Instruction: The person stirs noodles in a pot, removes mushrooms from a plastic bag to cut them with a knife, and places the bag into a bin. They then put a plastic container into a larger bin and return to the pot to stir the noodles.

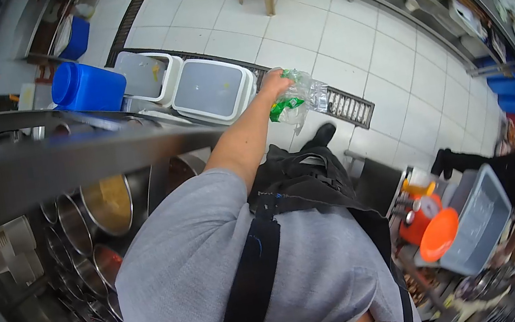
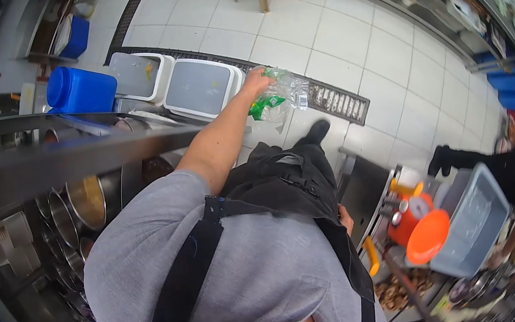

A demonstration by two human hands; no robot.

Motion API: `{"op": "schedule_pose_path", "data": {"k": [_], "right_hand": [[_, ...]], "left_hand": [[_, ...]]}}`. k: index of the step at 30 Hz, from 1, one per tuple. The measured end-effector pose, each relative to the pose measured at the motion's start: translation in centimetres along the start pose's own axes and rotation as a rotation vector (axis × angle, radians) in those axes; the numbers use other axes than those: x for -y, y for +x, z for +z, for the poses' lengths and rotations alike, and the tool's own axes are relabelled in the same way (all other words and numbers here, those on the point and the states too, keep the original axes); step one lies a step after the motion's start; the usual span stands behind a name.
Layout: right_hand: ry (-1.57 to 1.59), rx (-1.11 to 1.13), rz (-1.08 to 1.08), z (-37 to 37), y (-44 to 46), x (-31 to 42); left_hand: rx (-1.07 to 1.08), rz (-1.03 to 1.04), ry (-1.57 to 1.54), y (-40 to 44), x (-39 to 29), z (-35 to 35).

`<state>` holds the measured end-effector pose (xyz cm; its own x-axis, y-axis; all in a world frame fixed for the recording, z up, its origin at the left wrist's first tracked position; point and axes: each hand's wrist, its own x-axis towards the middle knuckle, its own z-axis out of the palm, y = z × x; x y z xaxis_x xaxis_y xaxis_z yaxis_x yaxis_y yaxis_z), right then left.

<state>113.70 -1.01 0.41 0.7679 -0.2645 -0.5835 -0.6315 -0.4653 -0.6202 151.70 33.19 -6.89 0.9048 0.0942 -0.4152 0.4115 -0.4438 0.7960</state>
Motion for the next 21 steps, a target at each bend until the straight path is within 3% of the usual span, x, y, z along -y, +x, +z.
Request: {"op": "schedule_pose_path", "data": {"k": [4, 8, 10, 11, 12, 13, 15, 16, 18, 20, 21], "right_hand": [[-0.046, 0.061, -0.063, -0.2, 10.6, 0.3], [-0.237, 0.132, -0.183, -4.6, 20.9, 8.2], [-0.164, 0.188, -0.219, -6.5, 28.2, 12.4], [-0.147, 0.162, -0.239, -7.3, 29.6, 16.9], [-0.313, 0.151, -0.194, -8.3, 28.2, 26.5], [-0.398, 0.158, -0.269, -8.7, 30.9, 28.6], [-0.461, 0.182, -0.327, -9.4, 36.0, 33.7], [-0.51, 0.178, -0.389, -9.4, 38.7, 35.8], [-0.502, 0.192, -0.369, -8.4, 42.4, 41.0], [-0.533, 0.198, -0.384, -6.8, 45.7, 45.0], [-0.64, 0.227, -0.414, -5.6, 46.9, 47.2]], "left_hand": [[-0.123, -0.059, 0.06, 6.4, 1.5, -3.0], [-0.36, -0.169, 0.155, 8.8, 2.4, -8.9], [-0.49, -0.247, 0.085, 11.1, 6.3, -11.9], [-0.52, -0.292, -0.061, 12.0, 8.1, -13.6], [-0.549, -0.343, -0.211, 12.3, 9.9, -15.2], [-0.584, -0.375, -0.248, 12.2, 11.3, -16.9], [-0.724, -0.381, -0.783, 10.8, 13.1, -20.1], [-0.766, -0.391, -0.811, 10.0, 13.4, -22.2], [-0.685, -0.614, -0.309, 7.9, 12.1, -26.8], [-0.895, -0.495, -0.619, 9.9, 22.0, -28.7], [-0.942, -0.5, -0.579, 10.7, 27.7, -30.5]]}}
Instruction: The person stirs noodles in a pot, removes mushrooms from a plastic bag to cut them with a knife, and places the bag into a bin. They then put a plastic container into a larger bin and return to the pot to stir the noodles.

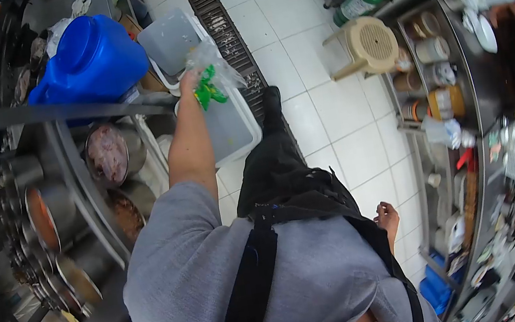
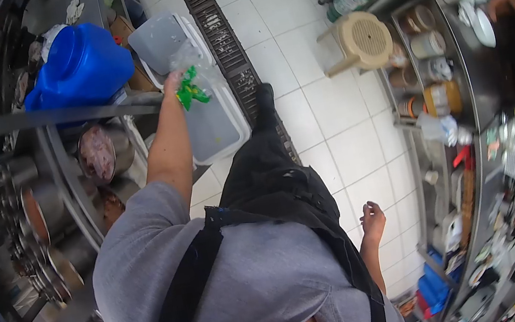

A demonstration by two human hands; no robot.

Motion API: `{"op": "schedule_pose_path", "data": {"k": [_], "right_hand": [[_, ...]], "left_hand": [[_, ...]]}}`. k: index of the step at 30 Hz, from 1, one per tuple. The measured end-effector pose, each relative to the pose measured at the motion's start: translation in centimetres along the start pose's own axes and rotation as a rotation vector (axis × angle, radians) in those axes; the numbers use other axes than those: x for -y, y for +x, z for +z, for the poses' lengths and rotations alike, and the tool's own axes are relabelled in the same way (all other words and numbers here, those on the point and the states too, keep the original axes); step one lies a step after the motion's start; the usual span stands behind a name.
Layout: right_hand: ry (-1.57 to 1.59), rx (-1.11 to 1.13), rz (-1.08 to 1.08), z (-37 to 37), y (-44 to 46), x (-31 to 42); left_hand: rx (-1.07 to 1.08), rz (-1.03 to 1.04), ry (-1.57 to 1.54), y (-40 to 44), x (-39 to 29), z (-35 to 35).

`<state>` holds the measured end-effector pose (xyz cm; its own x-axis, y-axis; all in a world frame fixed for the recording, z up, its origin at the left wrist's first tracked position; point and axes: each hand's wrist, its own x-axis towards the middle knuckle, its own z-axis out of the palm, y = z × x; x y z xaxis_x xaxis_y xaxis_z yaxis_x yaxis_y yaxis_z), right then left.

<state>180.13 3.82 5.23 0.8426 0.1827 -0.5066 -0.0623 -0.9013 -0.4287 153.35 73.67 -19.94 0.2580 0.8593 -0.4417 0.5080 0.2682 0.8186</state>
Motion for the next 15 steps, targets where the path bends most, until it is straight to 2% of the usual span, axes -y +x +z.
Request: {"op": "schedule_pose_path", "data": {"k": [1, 3, 4, 5, 7, 10, 13, 14, 15], "right_hand": [[-0.104, 0.04, -0.028, -0.3, 2.3, 2.0], [-0.162, 0.069, -0.027, -0.3, 5.3, 8.0], [-0.209, 0.076, -0.045, -0.2, 6.9, 10.7], [-0.253, 0.087, -0.059, 0.0, 8.4, 13.4], [-0.221, 0.141, 0.045, 0.6, 11.1, 17.9], [-0.283, 0.265, -0.012, 1.2, 15.7, 22.4], [-0.199, 0.243, 0.053, 2.1, 18.3, 28.4], [-0.215, 0.246, 0.059, 2.4, 19.2, 30.2], [-0.27, 0.28, 0.074, 2.5, 19.8, 31.9]], "left_hand": [[-0.049, 0.02, 0.022, 4.1, 2.2, -0.8], [-0.207, -0.092, -0.407, 5.4, 1.1, -1.4], [-0.389, -0.333, -0.884, 6.0, -0.5, -0.7], [-0.404, -0.362, -0.893, 7.2, -0.3, -0.5], [-0.748, -0.635, -0.51, 9.7, 0.7, 0.2], [-0.534, -0.762, 0.568, 18.5, 15.8, 1.6], [-0.652, -0.894, 0.363, 16.6, 6.8, 3.5], [-0.591, -1.026, 0.348, 17.9, 5.8, 3.9], [-0.585, -1.041, 0.346, 18.4, 5.6, 4.3]]}}
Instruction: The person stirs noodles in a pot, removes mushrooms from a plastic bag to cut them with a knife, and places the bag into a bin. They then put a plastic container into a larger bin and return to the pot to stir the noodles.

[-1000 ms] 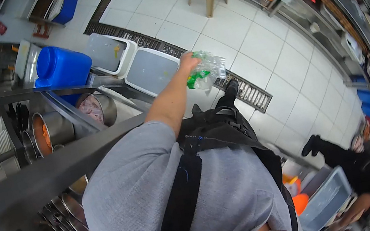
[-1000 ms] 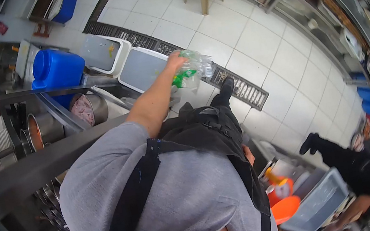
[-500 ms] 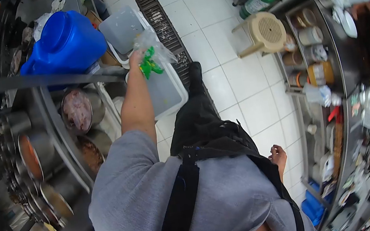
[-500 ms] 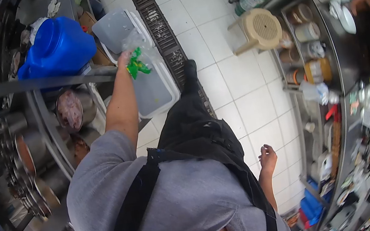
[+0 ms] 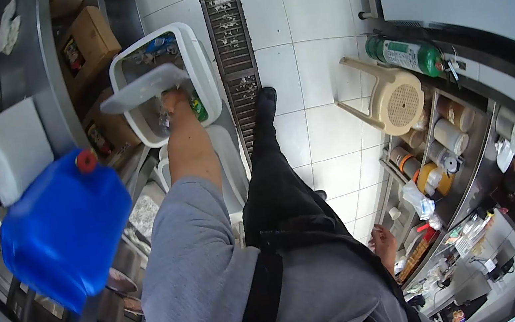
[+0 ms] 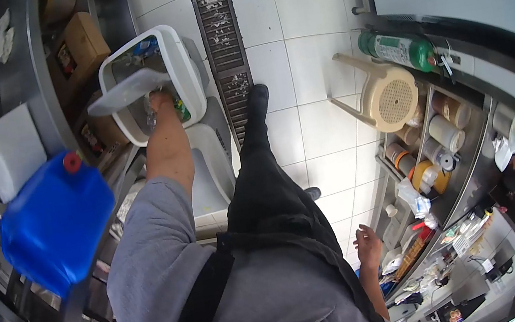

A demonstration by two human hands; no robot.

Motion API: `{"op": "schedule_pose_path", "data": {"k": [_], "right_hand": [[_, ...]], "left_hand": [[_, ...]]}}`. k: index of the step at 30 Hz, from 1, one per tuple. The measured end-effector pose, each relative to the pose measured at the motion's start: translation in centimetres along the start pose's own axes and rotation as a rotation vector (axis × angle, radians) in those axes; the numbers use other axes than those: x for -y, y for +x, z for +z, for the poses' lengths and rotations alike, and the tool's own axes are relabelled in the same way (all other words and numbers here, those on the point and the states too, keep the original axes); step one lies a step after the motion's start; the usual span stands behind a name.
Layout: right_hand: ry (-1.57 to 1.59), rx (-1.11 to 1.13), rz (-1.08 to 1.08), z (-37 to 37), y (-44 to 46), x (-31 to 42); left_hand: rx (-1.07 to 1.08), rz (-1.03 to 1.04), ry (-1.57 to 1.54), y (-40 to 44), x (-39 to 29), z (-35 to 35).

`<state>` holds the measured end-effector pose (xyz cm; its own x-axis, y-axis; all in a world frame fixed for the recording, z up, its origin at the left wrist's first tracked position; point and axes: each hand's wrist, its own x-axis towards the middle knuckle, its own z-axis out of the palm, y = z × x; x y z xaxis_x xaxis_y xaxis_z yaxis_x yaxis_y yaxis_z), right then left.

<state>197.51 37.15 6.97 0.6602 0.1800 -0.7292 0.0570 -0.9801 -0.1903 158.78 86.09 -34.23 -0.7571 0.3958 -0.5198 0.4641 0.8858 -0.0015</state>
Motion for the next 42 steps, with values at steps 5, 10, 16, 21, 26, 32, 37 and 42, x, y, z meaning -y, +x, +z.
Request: {"op": "schedule_pose_path", "data": {"k": [5, 10, 16, 21, 26, 32, 37, 42], "right_hand": [[-0.178, 0.075, 0.011, -1.4, 4.4, 3.5], [-0.239, 0.07, 0.017, -1.8, 6.8, 6.4], [-0.255, 0.2, -0.019, -3.1, 10.3, 4.5], [-0.26, 0.219, -0.031, -4.5, 9.2, 5.5], [-0.589, 0.334, -0.325, -5.9, 12.7, 2.7], [-1.099, 0.241, -0.918, -6.5, 26.2, 3.2], [-0.534, 0.1, -1.023, -7.2, 32.0, 14.7], [-0.568, 0.249, -1.052, -2.5, 19.9, 21.2]], "left_hand": [[0.181, 0.441, 0.17, 2.6, 1.7, 3.6], [0.195, 0.518, 0.612, 5.7, 2.8, 5.7], [0.327, 0.63, 0.684, 4.7, 4.5, 1.8], [0.602, 0.529, 0.108, -4.8, 0.8, -7.5], [0.182, 0.626, 0.102, -12.7, 5.4, -13.2], [-0.114, 0.721, -0.332, -24.3, 16.9, -20.4], [0.048, 0.613, -0.127, -32.1, 33.4, -13.1], [0.519, 0.387, -0.063, -43.6, 50.1, -2.5]]}}
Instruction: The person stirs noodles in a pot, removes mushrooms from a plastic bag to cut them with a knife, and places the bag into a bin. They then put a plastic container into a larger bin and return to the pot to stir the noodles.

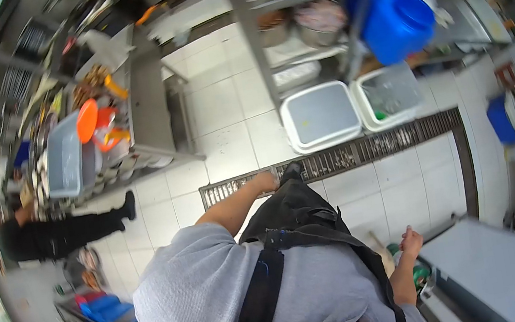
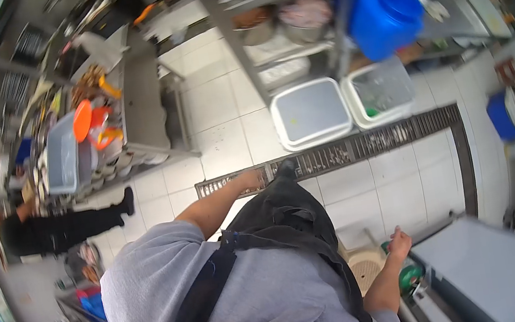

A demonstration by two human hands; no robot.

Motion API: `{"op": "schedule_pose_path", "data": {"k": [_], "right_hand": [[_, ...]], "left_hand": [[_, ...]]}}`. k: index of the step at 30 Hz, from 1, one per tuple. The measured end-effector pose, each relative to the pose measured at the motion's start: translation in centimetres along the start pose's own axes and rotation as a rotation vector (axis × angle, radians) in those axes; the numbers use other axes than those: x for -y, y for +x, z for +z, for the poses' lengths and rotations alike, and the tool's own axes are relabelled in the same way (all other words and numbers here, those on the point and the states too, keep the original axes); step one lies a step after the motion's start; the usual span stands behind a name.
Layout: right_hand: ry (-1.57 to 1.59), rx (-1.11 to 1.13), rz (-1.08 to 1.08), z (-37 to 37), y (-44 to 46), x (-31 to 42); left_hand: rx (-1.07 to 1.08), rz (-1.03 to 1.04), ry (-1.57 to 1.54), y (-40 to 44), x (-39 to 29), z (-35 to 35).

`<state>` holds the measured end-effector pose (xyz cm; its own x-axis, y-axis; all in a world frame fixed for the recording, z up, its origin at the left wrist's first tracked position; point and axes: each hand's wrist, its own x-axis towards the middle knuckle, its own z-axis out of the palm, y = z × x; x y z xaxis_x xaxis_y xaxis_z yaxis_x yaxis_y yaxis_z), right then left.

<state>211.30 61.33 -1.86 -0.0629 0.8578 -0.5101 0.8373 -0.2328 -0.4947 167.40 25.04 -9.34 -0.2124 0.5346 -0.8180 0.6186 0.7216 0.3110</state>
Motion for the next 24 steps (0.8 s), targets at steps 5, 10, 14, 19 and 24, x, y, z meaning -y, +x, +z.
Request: {"op": "schedule_pose_path", "data": {"k": [5, 10, 14, 19, 24], "right_hand": [[-0.233, 0.255, -0.252, 10.2, -3.6, 6.7], [-0.568, 0.452, -0.801, 22.0, -10.7, 16.2], [-0.628, 0.539, -0.915, 30.4, -12.9, 25.0], [-0.595, 0.53, -0.811, 40.2, -14.0, 35.5], [-0.652, 0.663, -0.851, 48.3, -16.9, 42.7]], "left_hand": [[0.033, -0.424, -0.863, -8.0, 7.6, 8.4], [-0.183, -0.461, -0.857, -8.6, 17.6, 8.5], [-0.307, -0.329, -0.694, -9.0, 26.1, 3.3], [-0.492, -0.343, -0.83, -9.4, 35.1, -8.5], [-0.75, -0.239, -0.733, -8.1, 40.6, -21.8]]}}
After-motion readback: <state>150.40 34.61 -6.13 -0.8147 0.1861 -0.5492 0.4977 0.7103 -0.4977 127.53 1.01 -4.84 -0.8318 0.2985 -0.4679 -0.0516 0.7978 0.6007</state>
